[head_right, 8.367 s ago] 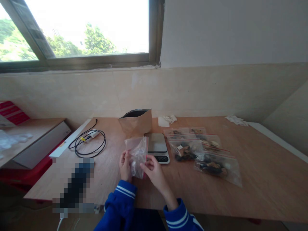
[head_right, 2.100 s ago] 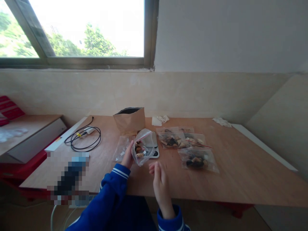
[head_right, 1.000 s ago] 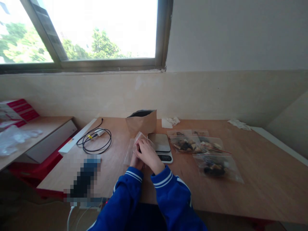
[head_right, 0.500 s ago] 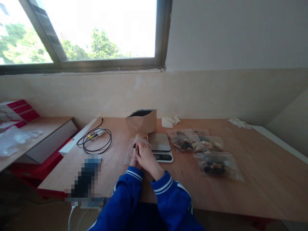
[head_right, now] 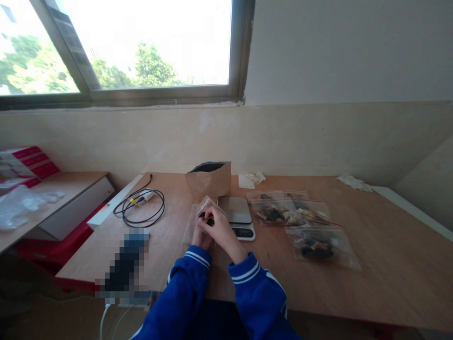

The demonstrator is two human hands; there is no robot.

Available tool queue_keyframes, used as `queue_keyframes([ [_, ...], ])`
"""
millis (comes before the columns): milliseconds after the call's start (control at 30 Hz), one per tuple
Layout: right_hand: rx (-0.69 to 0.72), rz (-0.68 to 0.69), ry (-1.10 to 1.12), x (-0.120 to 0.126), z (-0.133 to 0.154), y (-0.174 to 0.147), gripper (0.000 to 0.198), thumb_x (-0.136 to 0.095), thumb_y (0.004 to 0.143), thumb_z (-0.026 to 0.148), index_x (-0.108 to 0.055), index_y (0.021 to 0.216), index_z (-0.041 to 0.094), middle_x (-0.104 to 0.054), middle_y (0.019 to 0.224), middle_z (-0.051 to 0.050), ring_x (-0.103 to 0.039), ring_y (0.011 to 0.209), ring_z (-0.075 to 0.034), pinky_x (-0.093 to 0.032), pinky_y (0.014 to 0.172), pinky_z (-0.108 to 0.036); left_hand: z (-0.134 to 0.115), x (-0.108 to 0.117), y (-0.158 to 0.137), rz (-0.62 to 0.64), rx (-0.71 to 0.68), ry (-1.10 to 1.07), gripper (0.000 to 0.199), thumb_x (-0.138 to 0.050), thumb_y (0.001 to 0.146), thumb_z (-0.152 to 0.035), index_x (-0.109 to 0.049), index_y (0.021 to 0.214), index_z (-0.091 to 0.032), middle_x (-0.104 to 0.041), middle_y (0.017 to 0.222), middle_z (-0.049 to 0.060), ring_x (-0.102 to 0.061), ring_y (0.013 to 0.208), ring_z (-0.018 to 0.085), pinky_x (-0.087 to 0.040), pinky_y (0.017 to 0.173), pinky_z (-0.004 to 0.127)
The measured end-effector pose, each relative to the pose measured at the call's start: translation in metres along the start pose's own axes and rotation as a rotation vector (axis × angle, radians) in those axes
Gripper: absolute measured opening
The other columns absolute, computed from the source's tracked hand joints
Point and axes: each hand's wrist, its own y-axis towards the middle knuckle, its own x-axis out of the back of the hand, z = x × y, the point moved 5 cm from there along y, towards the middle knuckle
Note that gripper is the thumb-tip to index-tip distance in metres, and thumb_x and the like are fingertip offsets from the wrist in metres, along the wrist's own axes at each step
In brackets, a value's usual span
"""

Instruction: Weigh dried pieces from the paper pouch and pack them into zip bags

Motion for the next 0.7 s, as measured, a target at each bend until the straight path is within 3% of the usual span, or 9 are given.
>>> queue_keyframes([
  [200,-0.047,-0.055,-0.067,0.001,-0.008,-0.001,0.011,-0.056,0.075,0.021,-0.045,0.073,0.021,-0.056,0.076,-0.001,-0.056,0.075,-0.019,-0.045,0.073,-0.033,-0.002,-0.006,-0.005,-0.005,0.091,-0.055,0.037,-0.050,0.087,-0.032,-0.063,0.111,-0.007,-0.066,0.114,0.013,-0.051,0.123,0.025,-0.038,0.107,0.035],
  [367,-0.066,-0.116,0.010,0.002,-0.013,-0.001,0.029,-0.061,0.071,0.020,-0.051,0.098,0.019,-0.062,0.099,-0.007,-0.060,0.094,-0.021,-0.047,0.086,-0.037,-0.003,-0.009,-0.006,-0.015,0.127,-0.090,0.039,-0.048,0.090,-0.035,-0.063,0.112,-0.007,-0.067,0.114,0.013,-0.054,0.120,0.025,-0.039,0.107,0.034],
  [500,-0.030,-0.074,-0.075,0.005,-0.009,0.002,0.038,-0.058,0.073,0.016,-0.053,0.111,0.016,-0.062,0.112,-0.012,-0.059,0.106,-0.023,-0.045,0.094,-0.041,-0.002,-0.007,-0.006,-0.036,0.154,-0.133,0.037,-0.049,0.090,-0.033,-0.063,0.113,-0.008,-0.067,0.113,0.013,-0.053,0.122,0.023,-0.039,0.107,0.033],
  [700,0.000,0.075,-0.197,0.006,-0.005,0.008,0.039,-0.053,0.074,0.006,-0.063,0.110,0.017,-0.065,0.115,-0.012,-0.059,0.110,-0.023,-0.044,0.097,-0.041,0.000,-0.003,-0.004,-0.064,0.142,-0.122,0.024,-0.056,0.085,-0.021,-0.066,0.104,-0.010,-0.069,0.108,0.011,-0.056,0.119,0.021,-0.041,0.104,0.029],
])
